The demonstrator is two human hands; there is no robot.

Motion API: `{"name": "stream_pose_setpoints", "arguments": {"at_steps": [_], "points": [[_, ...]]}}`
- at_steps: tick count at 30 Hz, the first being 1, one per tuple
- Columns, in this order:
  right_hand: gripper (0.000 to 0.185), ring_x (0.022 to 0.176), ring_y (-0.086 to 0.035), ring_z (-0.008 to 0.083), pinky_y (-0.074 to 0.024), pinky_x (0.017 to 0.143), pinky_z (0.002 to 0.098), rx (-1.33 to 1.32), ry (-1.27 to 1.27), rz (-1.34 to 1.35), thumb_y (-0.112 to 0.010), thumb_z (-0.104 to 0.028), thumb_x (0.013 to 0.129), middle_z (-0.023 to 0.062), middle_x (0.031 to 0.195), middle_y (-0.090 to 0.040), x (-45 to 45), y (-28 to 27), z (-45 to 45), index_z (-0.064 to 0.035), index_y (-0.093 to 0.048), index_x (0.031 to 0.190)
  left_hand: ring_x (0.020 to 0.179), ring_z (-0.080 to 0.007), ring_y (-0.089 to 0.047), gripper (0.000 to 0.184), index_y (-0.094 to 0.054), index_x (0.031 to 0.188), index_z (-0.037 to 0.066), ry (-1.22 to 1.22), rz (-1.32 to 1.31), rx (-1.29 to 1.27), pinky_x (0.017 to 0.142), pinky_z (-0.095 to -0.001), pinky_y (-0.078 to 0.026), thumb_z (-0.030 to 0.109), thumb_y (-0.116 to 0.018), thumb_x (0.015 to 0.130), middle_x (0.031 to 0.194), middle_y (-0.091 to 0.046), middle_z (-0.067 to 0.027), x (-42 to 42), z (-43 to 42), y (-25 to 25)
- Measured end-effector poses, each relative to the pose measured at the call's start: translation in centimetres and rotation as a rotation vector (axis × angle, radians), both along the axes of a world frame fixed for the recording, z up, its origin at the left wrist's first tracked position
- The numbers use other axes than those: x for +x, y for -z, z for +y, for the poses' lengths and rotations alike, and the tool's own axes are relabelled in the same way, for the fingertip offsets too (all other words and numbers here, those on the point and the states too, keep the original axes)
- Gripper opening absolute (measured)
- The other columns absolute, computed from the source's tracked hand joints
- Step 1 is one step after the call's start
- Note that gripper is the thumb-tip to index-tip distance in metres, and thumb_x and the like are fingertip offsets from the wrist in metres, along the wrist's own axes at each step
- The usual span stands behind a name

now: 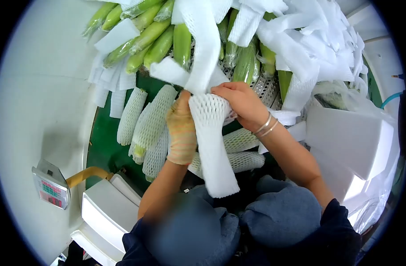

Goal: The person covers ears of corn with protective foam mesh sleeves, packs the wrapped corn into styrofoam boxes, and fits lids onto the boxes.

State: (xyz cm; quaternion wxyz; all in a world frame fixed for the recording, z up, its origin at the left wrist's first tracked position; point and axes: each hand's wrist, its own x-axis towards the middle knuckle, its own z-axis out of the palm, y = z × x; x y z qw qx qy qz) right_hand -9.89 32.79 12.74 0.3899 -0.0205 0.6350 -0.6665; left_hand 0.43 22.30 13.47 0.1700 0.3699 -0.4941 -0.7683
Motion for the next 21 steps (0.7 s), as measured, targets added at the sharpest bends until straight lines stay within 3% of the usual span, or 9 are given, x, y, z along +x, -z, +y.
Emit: {"name": "stream_pose_setpoints", "arguments": {"at_steps": [4,7,8,10,12,14,15,17,21], "points": [[0.027,0.062,-0.056,0.0092,-0.0453,0.056,0.0256,0.185,-0.086,0.22,-0.06,-0.023,0.088,0.0032,0.075,-0.062,-0.1,4.3,-2.8,0.0041,-0.064,0.088,0.063,-0.0085,-0.053,0.028,-0.062,0.081,0.003,0.036,-0.092,0.061,0.059,-0.0226,-0.044,0.03,-0.061,0.09,0.073,-0.059,0.0013,-1.2,-3.1,1.5],[0.03,0.06,-0.059,0.0187,-0.0472,0.057,0.0323,0.367,-0.086,0.364,-0.062,-0.025,0.086,0.0103,0.074,-0.064,1.1,12.8,-3.5,0.004,-0.062,0.09,0.065,-0.0149,-0.06,0.03,-0.058,0.078,0.005,0.19,-0.359,-0.621,0.058,-0.0292,-0.048,0.032,-0.064,0.087,0.071,-0.062,-0.0058,0.4,-6.8,12.1],[0.03,0.06,-0.06,0.0225,-0.0476,0.059,0.0341,0.528,-0.08,0.545,-0.062,-0.026,0.085,0.0133,0.074,-0.065,1.5,14.2,-3.4,0.004,-0.062,0.089,0.065,-0.0149,-0.06,0.03,-0.058,0.078,0.005,0.188,-0.361,-0.622,0.058,-0.0292,-0.048,0.032,-0.064,0.087,0.071,-0.062,-0.0058,0.2,-6.8,12.0],[0.029,0.063,-0.062,0.0275,-0.0482,0.061,0.0356,0.481,0.057,0.617,-0.063,-0.025,0.084,0.0181,0.075,-0.065,2.8,13.2,-3.7,0.004,-0.064,0.085,0.069,-0.0253,-0.065,0.024,-0.059,0.085,0.005,0.269,-0.777,-1.252,0.062,-0.0366,-0.05,0.028,-0.065,0.084,0.075,-0.065,-0.0123,-1.6,-6.6,10.7],[0.032,0.07,-0.064,0.0346,-0.0491,0.067,0.0399,0.405,0.118,0.472,-0.064,-0.027,0.08,0.0217,0.077,-0.065,3.2,12.6,-3.8,0.0049,-0.065,0.08,0.069,-0.0309,-0.06,0.028,-0.058,0.091,0.003,0.279,-0.807,-1.207,0.064,-0.0384,-0.05,0.026,-0.068,0.081,0.082,-0.063,-0.015,-1.8,-6.1,9.3],[0.031,0.063,-0.064,0.021,-0.0475,0.055,0.034,0.162,0.047,-0.168,-0.061,-0.023,0.082,0.015,0.072,-0.067,2.6,11.8,-2.9,0.0075,-0.064,0.078,0.088,-0.031,-0.061,0.025,-0.059,0.097,0.005,0.126,-0.59,-1.226,0.076,-0.0379,-0.049,0.024,-0.066,0.082,0.092,-0.065,-0.0136,-1.4,-5.7,9.2],[0.029,0.065,-0.063,0.0174,-0.0477,0.054,0.0321,0.162,-0.127,-0.109,-0.061,-0.024,0.084,0.012,0.074,-0.067,3.3,12.7,-2.1,0.0046,-0.067,0.081,0.096,-0.0325,-0.057,0.026,-0.059,0.099,0.004,0.084,-0.352,-1.27,0.084,-0.0391,-0.046,0.02,-0.067,0.081,0.101,-0.062,-0.0145,-0.4,-5.9,10.0],[0.026,0.073,-0.06,0.0153,-0.0459,0.059,0.0316,0.163,-0.381,-0.088,-0.061,-0.024,0.085,0.0093,0.081,-0.065,5.1,10.5,-0.5,0.0005,-0.066,0.089,0.103,-0.0329,-0.056,0.034,-0.057,0.11,0.002,-0.043,-0.073,-1.077,0.09,-0.0399,-0.044,0.013,-0.067,0.08,0.11,-0.059,-0.0165,1.6,-3.4,4.0],[0.035,0.096,-0.051,0.0217,-0.0382,0.081,0.0369,0.111,-0.779,0.341,-0.063,-0.025,0.084,0.0108,0.105,-0.056,8.7,4.1,0.6,-0.0042,-0.054,0.111,0.11,-0.0295,-0.056,0.064,-0.048,0.126,0.004,0.867,-0.019,-0.94,0.094,-0.0366,-0.044,0.013,-0.074,0.068,0.119,-0.057,-0.0176,5.2,-2.6,-8.1]]}}
